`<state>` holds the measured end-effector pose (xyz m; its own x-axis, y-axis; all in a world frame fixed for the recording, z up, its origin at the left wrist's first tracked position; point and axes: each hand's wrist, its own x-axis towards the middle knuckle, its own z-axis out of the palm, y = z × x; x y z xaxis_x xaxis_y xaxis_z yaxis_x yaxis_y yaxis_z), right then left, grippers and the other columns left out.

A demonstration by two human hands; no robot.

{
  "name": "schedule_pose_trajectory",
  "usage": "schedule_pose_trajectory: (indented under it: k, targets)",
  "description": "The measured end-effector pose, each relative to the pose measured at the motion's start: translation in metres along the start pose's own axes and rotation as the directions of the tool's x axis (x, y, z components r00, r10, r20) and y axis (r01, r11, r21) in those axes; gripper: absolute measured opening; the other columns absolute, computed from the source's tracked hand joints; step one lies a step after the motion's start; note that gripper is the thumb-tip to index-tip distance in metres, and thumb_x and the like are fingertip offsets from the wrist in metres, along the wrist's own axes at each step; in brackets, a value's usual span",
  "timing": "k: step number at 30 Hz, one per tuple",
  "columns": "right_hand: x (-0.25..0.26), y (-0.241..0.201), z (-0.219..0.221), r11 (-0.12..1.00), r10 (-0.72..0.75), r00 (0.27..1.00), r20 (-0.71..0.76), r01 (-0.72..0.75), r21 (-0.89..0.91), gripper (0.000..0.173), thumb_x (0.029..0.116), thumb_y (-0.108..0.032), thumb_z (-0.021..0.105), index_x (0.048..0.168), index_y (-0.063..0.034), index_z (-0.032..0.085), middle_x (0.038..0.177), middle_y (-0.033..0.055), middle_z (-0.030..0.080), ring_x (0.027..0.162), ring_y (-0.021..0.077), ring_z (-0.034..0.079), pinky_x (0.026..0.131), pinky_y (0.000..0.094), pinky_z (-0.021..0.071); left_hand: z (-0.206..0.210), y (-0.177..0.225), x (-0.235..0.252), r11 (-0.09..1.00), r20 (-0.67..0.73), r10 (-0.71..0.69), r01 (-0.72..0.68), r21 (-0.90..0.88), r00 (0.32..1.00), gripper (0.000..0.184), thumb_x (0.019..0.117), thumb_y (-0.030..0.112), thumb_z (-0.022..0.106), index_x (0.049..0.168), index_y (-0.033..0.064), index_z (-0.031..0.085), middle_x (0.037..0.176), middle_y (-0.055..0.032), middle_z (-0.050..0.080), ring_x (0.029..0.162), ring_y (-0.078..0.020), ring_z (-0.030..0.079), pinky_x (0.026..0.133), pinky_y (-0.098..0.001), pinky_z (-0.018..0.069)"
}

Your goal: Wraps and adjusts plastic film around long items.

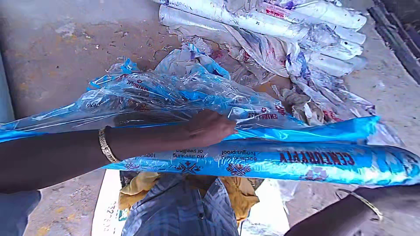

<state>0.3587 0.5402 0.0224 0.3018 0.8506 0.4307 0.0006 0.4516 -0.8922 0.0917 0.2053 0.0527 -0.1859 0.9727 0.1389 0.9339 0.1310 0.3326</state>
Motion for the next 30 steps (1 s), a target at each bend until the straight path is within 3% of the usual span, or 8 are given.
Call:
schedule_pose_trajectory:
  k: [3,6,8,10,14,20,26,30]
  targets:
    - [-0.002,0.03,-0.006,0.944,0.21,0.965,0.156,-0.158,-0.291,0.037,0.1112,-0.025,0.043,0.126,0.008,0.052,0.104,0.0076,0.058,0.087,0.0055,0.061,0.079,0.0257,0.0538,0.023,-0.005,0.031,0.987,-0.065,0.139,-0.133,0.091,0.988,0.034,0.1047,0.025,0.053,0.09,-0.0005,0.07,0.07,-0.0132,0.063,0.061,-0.0282,0.067,0.051,-0.0396,0.0513]
    - [-0.009,0.037,-0.008,0.857,0.152,0.925,0.348,0.052,-0.512,0.053,0.1038,-0.017,0.056,0.144,0.015,0.043,0.147,0.0318,0.049,0.131,0.0272,0.055,0.107,0.0316,0.0449,0.033,0.006,0.067,0.983,-0.06,0.179,-0.176,0.048,0.982,0.031,0.1049,0.019,0.053,0.089,-0.0014,0.071,0.072,-0.0143,0.065,0.066,-0.0296,0.068,0.056,-0.0413,0.0523]
    - [-0.036,0.009,0.009,0.811,-0.135,0.88,0.456,0.362,-0.459,0.045,0.1007,-0.012,0.058,0.13,0.0213,0.054,0.133,0.0385,0.057,0.126,0.0331,0.059,0.106,0.0324,0.0452,0.036,0.014,0.097,0.977,-0.098,0.214,-0.211,0.041,0.972,0.031,0.104,0.018,0.053,0.089,-0.002,0.071,0.072,-0.0147,0.066,0.067,-0.0304,0.068,0.056,-0.0416,0.0518]
    - [-0.087,-0.025,0.034,0.78,-0.431,0.71,0.557,0.604,-0.166,0.029,0.1011,-0.007,0.057,0.098,0.0202,0.066,0.095,0.0273,0.068,0.096,0.0121,0.068,0.088,0.0185,0.0519,0.035,0.021,0.128,0.977,-0.061,0.208,-0.21,-0.02,0.976,0.031,0.1055,0.018,0.052,0.093,-0.0041,0.071,0.079,-0.0177,0.069,0.075,-0.0342,0.07,0.062,-0.0457,0.0539]
    - [-0.199,-0.043,0.075,0.75,-0.509,0.338,0.792,0.626,0.214,0.028,0.0969,-0.016,0.058,0.083,0.0032,0.073,0.086,0.0179,0.074,0.087,0.0223,0.072,0.081,0.0263,0.0551,0.039,0.017,0.172,0.992,0.109,0.08,-0.068,-0.11,0.991,0.036,0.109,0.021,0.046,0.106,-0.0075,0.067,0.097,-0.0243,0.07,0.094,-0.041,0.07,0.079,-0.0529,0.0529]
    - [-0.263,0.0,0.093,0.761,-0.461,0.279,0.842,0.613,0.213,0.049,0.1002,-0.034,0.054,0.112,0.0092,0.074,0.12,0.0249,0.072,0.118,0.0405,0.068,0.11,0.052,0.045,0.053,-0.027,0.176,0.991,0.198,-0.074,0.094,-0.094,0.977,0.041,0.1101,0.028,0.045,0.106,-0.0077,0.064,0.098,-0.0255,0.068,0.097,-0.0421,0.068,0.081,-0.0549,0.0512]
    - [-0.212,0.005,0.042,0.882,-0.347,0.573,0.743,0.468,0.052,0.033,0.0999,-0.028,0.057,0.096,-0.0004,0.074,0.107,0.0158,0.072,0.113,0.0165,0.062,0.104,0.0236,0.0421,0.062,-0.02,0.165,0.936,0.144,-0.14,0.179,-0.302,0.98,0.04,0.1099,0.024,0.045,0.096,-0.0067,0.065,0.085,-0.0215,0.065,0.086,-0.0377,0.067,0.076,-0.0525,0.0499]
    - [-0.152,-0.015,0.029,0.816,-0.427,0.575,0.698,0.577,0.024,0.03,0.1036,-0.028,0.053,0.096,-0.0031,0.069,0.108,0.0108,0.07,0.12,0.0141,0.058,0.109,0.0234,0.0382,0.061,0.002,0.164,0.896,0.099,-0.078,0.113,-0.429,0.992,0.038,0.1088,0.023,0.047,0.091,-0.0056,0.065,0.077,-0.0171,0.062,0.076,-0.0314,0.063,0.07,-0.048,0.0487]
